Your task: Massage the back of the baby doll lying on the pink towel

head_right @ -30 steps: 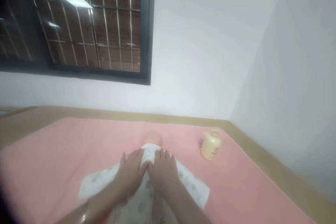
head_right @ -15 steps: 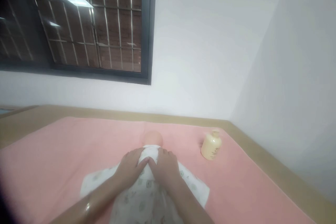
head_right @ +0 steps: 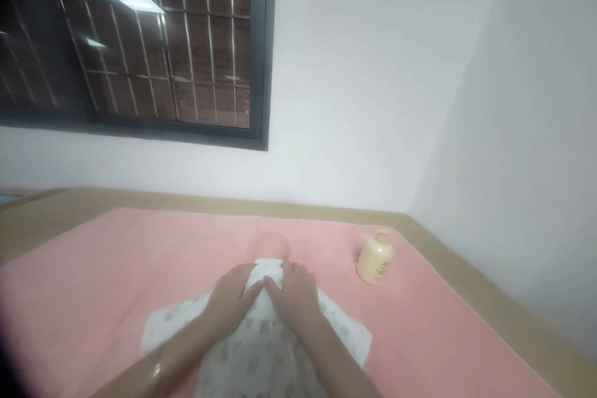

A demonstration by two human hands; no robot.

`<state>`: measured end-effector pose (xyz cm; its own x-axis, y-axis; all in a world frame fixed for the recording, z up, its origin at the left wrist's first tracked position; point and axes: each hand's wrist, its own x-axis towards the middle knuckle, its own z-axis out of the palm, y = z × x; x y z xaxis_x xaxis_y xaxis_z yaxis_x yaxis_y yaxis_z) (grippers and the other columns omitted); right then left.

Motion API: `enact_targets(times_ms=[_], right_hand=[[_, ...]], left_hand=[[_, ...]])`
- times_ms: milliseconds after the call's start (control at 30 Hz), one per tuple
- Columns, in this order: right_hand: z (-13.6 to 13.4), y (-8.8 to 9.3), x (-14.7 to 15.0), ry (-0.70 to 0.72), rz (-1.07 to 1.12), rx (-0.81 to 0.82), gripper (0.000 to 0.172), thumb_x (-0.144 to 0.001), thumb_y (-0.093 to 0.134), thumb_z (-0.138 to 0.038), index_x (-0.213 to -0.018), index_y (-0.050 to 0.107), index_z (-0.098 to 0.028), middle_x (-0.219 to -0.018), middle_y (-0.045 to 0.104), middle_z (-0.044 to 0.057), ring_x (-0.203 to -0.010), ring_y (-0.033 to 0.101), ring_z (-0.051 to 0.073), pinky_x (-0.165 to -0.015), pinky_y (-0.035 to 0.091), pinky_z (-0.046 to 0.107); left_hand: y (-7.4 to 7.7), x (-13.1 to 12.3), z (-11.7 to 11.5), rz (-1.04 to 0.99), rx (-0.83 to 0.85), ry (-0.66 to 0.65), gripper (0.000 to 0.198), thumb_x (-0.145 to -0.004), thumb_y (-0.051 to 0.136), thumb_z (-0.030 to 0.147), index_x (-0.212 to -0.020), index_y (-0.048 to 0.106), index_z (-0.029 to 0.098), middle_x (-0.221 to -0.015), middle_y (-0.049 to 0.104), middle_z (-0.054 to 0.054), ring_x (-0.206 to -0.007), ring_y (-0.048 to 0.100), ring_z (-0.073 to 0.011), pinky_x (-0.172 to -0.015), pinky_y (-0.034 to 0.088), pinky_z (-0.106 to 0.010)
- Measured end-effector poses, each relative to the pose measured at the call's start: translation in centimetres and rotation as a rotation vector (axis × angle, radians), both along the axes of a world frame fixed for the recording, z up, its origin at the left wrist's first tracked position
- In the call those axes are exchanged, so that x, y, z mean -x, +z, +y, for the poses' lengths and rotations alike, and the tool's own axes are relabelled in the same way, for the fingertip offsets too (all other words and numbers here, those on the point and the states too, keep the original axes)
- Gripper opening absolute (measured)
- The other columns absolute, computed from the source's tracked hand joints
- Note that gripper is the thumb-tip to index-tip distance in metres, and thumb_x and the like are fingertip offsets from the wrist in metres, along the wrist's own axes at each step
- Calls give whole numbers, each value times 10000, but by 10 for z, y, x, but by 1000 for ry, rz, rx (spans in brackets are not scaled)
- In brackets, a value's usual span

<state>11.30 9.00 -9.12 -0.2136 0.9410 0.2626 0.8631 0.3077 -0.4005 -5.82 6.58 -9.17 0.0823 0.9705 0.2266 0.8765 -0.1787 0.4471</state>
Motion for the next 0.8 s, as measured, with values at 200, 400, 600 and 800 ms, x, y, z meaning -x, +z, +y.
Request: enact_targets(times_ms=[200,400,600,800], right_hand=[[6,-8,-3,0,92,-38,361,-923,404,-466,-1019,605,-181,-954,638,83,-900,548,238,-763,344,321],[9,-12,-5,-4,144,-65,312,-933,402,-442,-941,596,-198,-900,635,57,-852,547,218,-730,335,302],[10,-11,-4,-3,146,-69,301,-930,411,-437,-933,590,-195,-893,636,57,-854,547,222,-728,336,304],[11,-12,-4,-6,137,-66,306,-928,416,-439,-945,598,-193,-901,640,60,-852,551,224,-728,339,305]], left_hand=[[-3,1,2,-12,-12,3,485,-920,315,556,-1234,534,259,-1160,608,-58,-1065,526,-249,-928,377,-386],[-5,2,1,-17,-12,-4,485,-918,319,564,-1215,540,250,-1147,606,-61,-1063,521,-254,-922,375,-400],[-5,2,2,-11,-11,-4,472,-918,335,552,-1204,544,239,-1131,608,-64,-1057,521,-261,-913,377,-405],[-5,1,2,-13,-9,-1,471,-920,332,552,-1203,546,241,-1125,609,-64,-1049,522,-258,-913,376,-405]])
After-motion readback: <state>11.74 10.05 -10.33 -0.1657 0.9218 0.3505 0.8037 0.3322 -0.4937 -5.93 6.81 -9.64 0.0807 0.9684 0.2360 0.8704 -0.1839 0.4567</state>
